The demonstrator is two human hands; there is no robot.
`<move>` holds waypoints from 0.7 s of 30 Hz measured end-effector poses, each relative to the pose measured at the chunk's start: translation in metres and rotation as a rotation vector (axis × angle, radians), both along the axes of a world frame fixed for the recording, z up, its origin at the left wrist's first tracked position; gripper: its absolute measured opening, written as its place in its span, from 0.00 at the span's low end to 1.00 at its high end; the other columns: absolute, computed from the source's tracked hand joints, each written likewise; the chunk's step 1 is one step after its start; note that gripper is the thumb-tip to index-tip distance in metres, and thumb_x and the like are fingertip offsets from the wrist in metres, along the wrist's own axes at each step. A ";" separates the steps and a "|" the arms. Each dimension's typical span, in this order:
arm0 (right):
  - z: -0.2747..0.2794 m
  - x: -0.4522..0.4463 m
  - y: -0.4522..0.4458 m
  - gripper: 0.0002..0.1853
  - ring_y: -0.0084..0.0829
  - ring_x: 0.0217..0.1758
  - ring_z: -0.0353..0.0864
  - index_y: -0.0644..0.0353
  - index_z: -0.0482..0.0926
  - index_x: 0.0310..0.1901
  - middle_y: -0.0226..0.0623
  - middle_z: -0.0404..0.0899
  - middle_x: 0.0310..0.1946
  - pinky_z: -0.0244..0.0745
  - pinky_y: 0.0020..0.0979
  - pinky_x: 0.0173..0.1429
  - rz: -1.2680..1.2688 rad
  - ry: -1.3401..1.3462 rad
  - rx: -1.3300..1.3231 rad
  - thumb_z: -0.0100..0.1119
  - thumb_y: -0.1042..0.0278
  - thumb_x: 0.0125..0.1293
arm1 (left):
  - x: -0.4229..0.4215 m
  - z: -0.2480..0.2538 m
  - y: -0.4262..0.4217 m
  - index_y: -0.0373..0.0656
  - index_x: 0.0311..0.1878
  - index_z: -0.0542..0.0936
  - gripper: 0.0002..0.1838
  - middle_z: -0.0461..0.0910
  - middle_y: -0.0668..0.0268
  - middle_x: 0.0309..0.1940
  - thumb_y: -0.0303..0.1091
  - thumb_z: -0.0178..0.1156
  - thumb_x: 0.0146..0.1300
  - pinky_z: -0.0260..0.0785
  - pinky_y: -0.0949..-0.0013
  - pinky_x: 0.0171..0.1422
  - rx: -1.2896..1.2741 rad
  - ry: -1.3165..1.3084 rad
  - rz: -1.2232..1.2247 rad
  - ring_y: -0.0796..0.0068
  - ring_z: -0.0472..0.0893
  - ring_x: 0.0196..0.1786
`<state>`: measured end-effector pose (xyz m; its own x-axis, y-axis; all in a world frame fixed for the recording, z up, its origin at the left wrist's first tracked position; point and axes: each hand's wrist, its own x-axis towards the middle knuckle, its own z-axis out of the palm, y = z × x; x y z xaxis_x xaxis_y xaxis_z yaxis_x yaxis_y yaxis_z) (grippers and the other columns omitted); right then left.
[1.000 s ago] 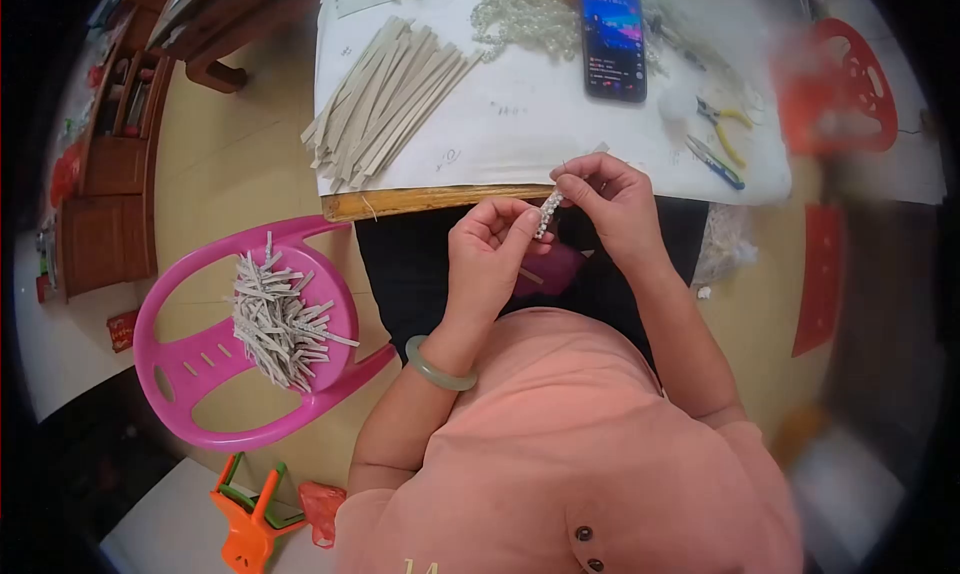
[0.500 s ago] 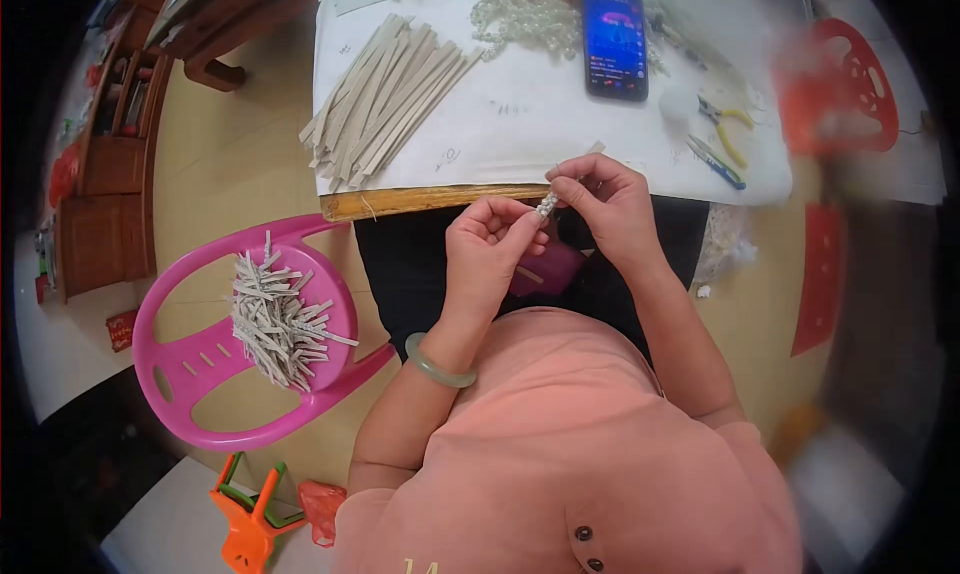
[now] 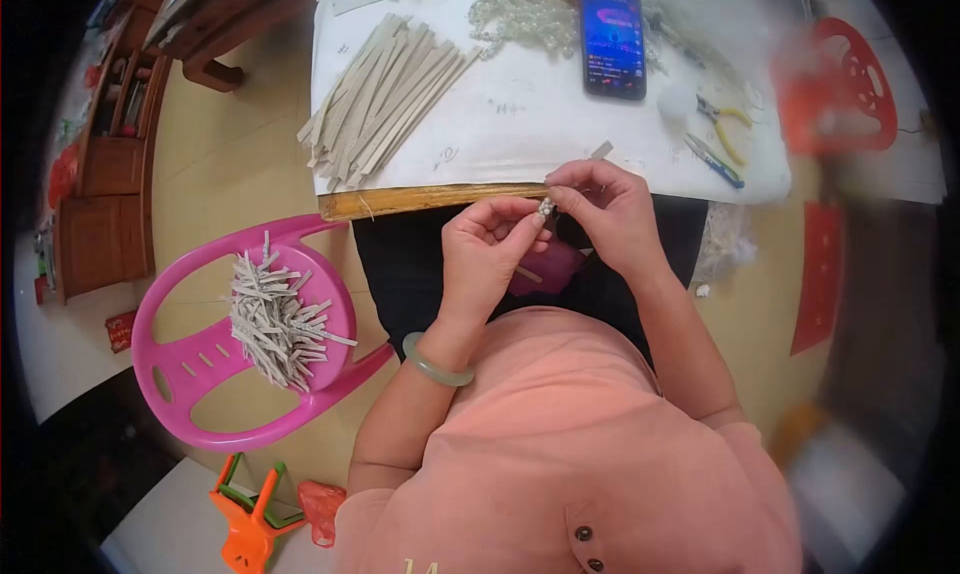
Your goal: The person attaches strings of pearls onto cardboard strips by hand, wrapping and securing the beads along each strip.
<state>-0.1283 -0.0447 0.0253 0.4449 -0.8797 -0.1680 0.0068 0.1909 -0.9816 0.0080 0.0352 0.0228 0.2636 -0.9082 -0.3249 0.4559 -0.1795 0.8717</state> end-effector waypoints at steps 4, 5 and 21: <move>0.003 0.001 -0.001 0.04 0.19 0.30 0.80 0.67 0.79 0.37 0.31 0.79 0.30 0.76 0.22 0.35 0.004 -0.010 0.003 0.61 0.80 0.60 | 0.001 -0.002 -0.001 0.31 0.44 0.77 0.09 0.82 0.59 0.33 0.23 0.61 0.61 0.78 0.75 0.39 0.021 0.030 -0.036 0.75 0.82 0.32; -0.002 0.001 -0.001 0.04 0.20 0.29 0.80 0.67 0.79 0.37 0.32 0.80 0.30 0.76 0.22 0.34 0.010 -0.018 -0.031 0.60 0.80 0.60 | 0.002 -0.002 -0.001 0.31 0.44 0.77 0.09 0.82 0.59 0.33 0.23 0.61 0.61 0.78 0.75 0.39 0.020 0.030 -0.035 0.75 0.82 0.32; 0.010 -0.007 -0.015 0.04 0.18 0.42 0.76 0.64 0.79 0.37 0.34 0.80 0.41 0.75 0.22 0.41 -0.034 -0.062 -0.047 0.58 0.74 0.64 | 0.023 -0.018 0.003 0.36 0.45 0.75 0.09 0.80 0.60 0.34 0.27 0.59 0.62 0.76 0.76 0.38 0.126 0.725 -0.124 0.73 0.80 0.34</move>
